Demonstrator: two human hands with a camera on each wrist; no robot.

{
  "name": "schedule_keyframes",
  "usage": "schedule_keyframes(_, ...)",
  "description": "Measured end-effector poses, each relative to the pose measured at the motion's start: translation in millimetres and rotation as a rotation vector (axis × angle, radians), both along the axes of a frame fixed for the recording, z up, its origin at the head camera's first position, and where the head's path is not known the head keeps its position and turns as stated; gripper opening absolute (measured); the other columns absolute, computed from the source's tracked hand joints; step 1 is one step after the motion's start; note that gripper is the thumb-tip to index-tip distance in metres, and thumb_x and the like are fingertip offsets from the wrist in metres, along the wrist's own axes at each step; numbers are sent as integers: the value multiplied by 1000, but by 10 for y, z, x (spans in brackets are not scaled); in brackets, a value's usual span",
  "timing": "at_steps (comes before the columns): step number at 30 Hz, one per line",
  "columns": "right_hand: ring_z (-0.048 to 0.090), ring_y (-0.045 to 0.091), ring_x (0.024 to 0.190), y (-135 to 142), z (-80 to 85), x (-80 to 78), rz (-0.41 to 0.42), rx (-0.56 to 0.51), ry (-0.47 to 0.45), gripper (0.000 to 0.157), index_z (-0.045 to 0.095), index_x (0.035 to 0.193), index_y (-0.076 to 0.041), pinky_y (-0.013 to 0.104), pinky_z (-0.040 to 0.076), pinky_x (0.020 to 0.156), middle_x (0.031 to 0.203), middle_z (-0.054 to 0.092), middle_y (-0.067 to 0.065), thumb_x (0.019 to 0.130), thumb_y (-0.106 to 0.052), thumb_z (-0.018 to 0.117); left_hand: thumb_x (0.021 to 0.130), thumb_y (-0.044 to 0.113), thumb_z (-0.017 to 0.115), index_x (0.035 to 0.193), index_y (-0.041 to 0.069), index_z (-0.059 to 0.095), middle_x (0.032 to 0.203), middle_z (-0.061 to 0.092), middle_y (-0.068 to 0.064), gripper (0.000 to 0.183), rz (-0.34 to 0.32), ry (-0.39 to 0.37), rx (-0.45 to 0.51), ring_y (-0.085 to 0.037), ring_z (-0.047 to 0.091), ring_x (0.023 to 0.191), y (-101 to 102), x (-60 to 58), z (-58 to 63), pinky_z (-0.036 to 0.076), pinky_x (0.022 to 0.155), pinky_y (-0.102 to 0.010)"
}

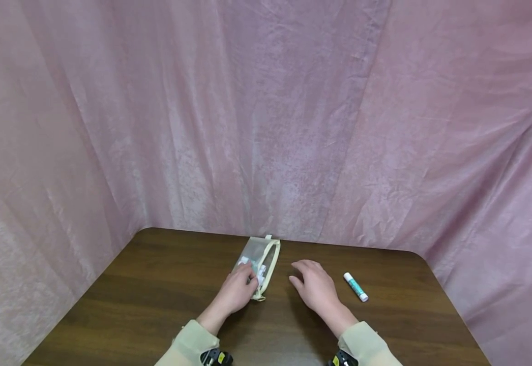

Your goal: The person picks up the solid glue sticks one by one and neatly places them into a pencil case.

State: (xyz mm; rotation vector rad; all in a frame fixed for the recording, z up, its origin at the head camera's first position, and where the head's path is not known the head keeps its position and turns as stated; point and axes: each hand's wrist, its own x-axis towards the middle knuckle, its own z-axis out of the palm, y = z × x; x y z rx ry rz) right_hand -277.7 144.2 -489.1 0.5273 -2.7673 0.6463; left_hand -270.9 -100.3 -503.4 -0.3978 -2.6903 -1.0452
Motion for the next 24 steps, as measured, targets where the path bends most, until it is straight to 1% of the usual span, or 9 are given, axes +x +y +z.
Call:
schedule_keyframes(5, 61, 42, 138, 154, 52, 56, -11, 4, 19, 40, 72, 140, -5, 62, 53, 106, 144, 69, 17, 104, -21, 78, 95, 7, 63, 76, 11, 57, 148, 63, -31, 19, 4, -6, 0, -56, 50, 147, 0, -11, -17, 37, 115, -77)
schedule_keyframes(14, 57, 45, 141, 428, 77, 143, -40, -14, -9, 43, 69, 144, -4, 63, 52, 108, 147, 67, 18, 106, -24, 76, 95, 7, 64, 77, 11, 57, 149, 63, -32, 20, 5, -9, 1, -56, 49, 147, 3, -18, -32, 36, 116, -77)
schedule_keyframes(18, 57, 46, 142, 525, 104, 192, -56, -7, -8, 46, 68, 146, -4, 67, 52, 106, 150, 65, 19, 106, -25, 76, 95, 9, 62, 76, 11, 56, 146, 63, -34, 19, -2, 13, 33, -59, 50, 145, -5, -10, -47, 35, 114, -80)
schedule_keyframes(19, 57, 46, 143, 550, 111, 202, -60, -5, -11, 47, 67, 148, -4, 68, 52, 106, 152, 64, 19, 106, -25, 75, 95, 10, 60, 77, 12, 56, 146, 64, -32, 19, -1, 40, 31, -57, 51, 145, -12, -20, -85, 38, 113, -79)
schedule_keyframes(21, 55, 48, 144, 601, 123, 220, -65, -6, -20, 50, 65, 150, -4, 70, 51, 105, 154, 62, 20, 106, -26, 75, 94, 10, 60, 77, 12, 55, 143, 65, -33, 18, -5, 61, 43, -59, 53, 142, -12, -10, -88, 38, 110, -80)
schedule_keyframes(22, 54, 48, 145, 627, 128, 229, -68, -7, -26, 51, 64, 151, -4, 71, 50, 105, 156, 61, 20, 106, -26, 75, 94, 10, 60, 76, 12, 55, 142, 65, -33, 18, -5, 65, 42, -59, 53, 142, -11, -10, -87, 39, 110, -80)
schedule_keyframes(24, 53, 49, 145, 681, 135, 246, -75, -8, -34, 53, 63, 152, -3, 72, 50, 105, 158, 60, 21, 107, -27, 75, 95, 10, 60, 76, 12, 56, 144, 65, -33, 19, -2, 46, 34, -58, 52, 144, -8, -8, -81, 38, 112, -79)
